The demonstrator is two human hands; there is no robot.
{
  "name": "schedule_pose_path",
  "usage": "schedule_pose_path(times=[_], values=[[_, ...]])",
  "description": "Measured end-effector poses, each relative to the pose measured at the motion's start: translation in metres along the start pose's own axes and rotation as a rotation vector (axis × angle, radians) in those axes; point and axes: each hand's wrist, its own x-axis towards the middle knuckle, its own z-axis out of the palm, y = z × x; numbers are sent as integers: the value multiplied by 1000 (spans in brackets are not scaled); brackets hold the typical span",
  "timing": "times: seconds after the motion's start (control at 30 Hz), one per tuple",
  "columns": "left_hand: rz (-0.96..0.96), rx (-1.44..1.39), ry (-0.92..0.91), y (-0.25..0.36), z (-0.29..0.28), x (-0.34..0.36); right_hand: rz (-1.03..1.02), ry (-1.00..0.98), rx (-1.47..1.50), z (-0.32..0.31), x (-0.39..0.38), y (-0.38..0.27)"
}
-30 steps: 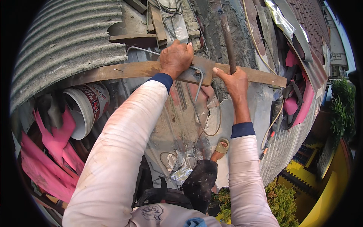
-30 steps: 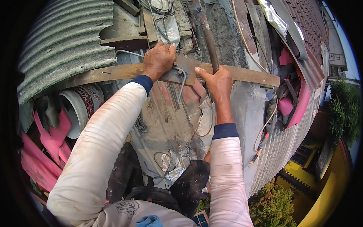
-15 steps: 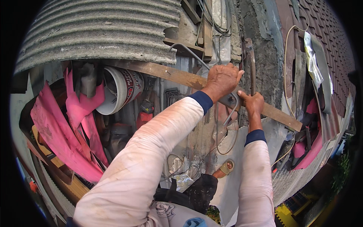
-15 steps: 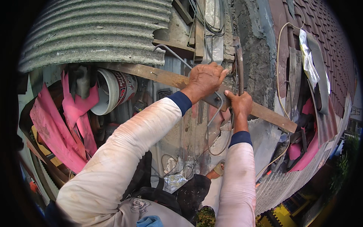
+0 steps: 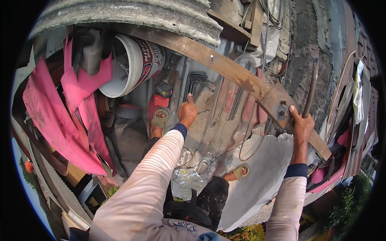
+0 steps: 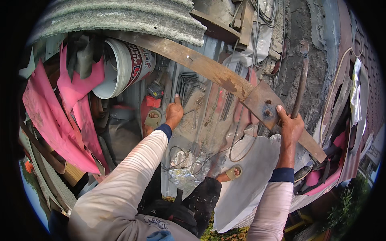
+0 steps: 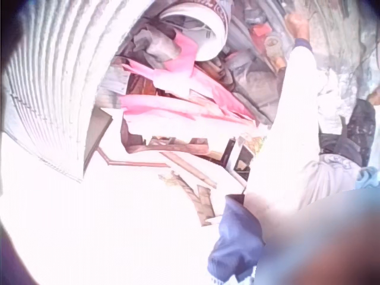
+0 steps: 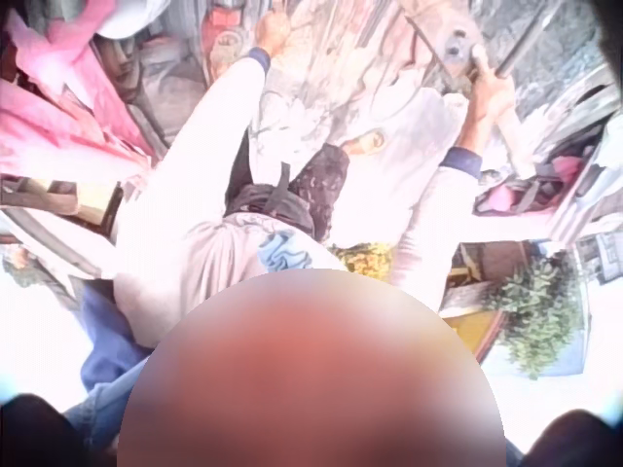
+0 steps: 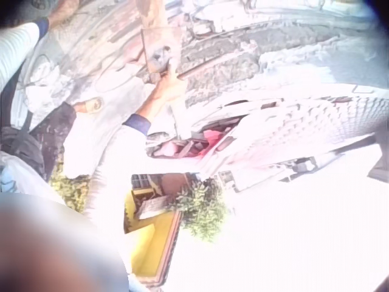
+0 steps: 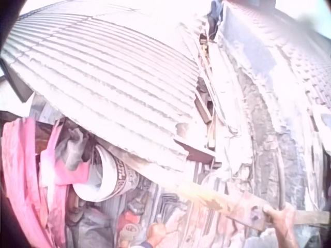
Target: The person uses a metal bending jig and a long metal bar to bend thin metal rods into U-shapes. They repeatedly insert rods into the jig, apply leverage with the bar, and remove the bent pieces.
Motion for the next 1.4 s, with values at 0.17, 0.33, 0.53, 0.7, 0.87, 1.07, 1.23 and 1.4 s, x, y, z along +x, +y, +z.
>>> schedule_pose_path(times=[0.17, 0.33, 0.53, 0.7, 0.87, 1.07, 1.23, 1.4], values=[[-488, -435, 200, -22, 81, 156, 84, -73, 58, -8, -8, -9], [-515, -544, 258, -30, 104, 218, 129, -147, 37, -11, -10, -11], [-381, -450, 128, -68, 104, 214, 220, -105, -105, -15, -9, -12], [-366, -692, -307, -145, 63, 171, 165, -101, 109, -7, -10, -8], [-164, -238, -507, -216, -45, 123, 98, -11, 146, 3, -8, 2], [117, 316, -28, -188, -210, 23, 120, 25, 7, 5, -17, -9], [1032, 18, -37, 34, -205, -92, 96, 4, 22, -2, -23, -18], [1427, -98, 88, 230, -130, -127, 127, -17, 39, -10, -23, -25]])
